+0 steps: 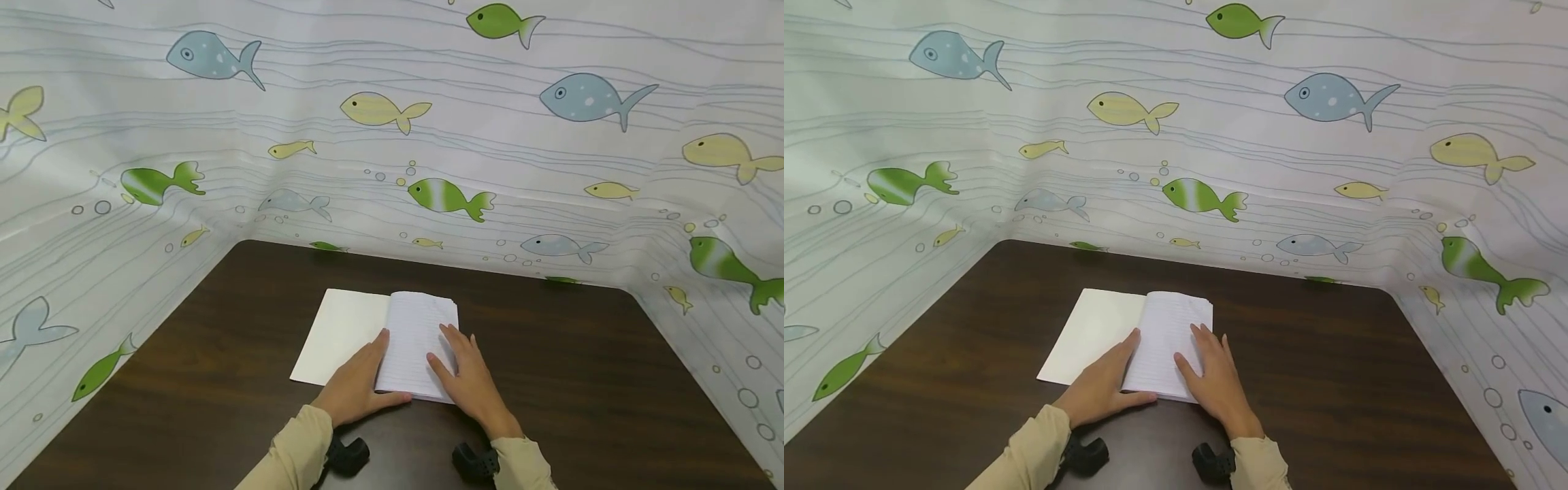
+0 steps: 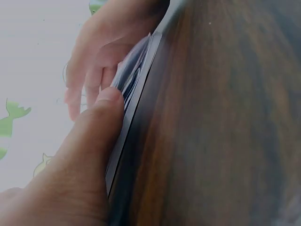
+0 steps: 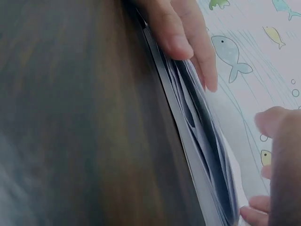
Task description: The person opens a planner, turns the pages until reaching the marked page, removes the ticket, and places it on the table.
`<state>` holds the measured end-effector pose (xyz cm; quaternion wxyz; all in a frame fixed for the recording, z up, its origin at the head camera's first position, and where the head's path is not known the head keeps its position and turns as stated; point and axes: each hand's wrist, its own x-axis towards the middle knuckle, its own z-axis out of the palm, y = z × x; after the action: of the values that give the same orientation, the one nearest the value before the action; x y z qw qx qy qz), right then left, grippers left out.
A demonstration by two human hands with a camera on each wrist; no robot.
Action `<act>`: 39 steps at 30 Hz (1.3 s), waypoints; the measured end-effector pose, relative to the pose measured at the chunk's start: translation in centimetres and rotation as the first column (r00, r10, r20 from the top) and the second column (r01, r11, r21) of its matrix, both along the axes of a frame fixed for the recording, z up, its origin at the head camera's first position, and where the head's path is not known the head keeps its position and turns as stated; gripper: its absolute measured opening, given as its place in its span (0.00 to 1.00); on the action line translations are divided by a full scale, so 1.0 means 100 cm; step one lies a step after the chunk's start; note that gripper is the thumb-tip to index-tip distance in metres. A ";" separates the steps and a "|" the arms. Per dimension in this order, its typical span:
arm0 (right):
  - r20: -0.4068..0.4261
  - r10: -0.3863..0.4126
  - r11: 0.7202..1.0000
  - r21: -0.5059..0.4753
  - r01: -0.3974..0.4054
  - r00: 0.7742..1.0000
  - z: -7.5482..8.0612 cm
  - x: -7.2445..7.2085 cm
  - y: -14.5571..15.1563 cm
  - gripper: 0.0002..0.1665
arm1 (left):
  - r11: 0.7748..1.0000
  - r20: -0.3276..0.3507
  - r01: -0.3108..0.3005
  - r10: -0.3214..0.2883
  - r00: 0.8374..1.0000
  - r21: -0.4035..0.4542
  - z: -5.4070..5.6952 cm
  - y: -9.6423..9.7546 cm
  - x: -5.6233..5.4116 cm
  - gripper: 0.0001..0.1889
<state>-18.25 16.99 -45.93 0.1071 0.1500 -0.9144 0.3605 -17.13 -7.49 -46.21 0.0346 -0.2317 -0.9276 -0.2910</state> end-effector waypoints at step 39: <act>0.077 0.087 0.996 -0.036 -0.084 0.993 -0.002 0.001 -0.006 0.40 | 0.965 0.052 0.086 -0.102 0.993 0.248 0.006 -0.047 -0.006 0.52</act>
<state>-18.12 16.42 -46.15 0.0581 0.1731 -0.9046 0.3850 -17.78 -12.23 -45.60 0.0194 -0.2600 -0.8730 -0.4121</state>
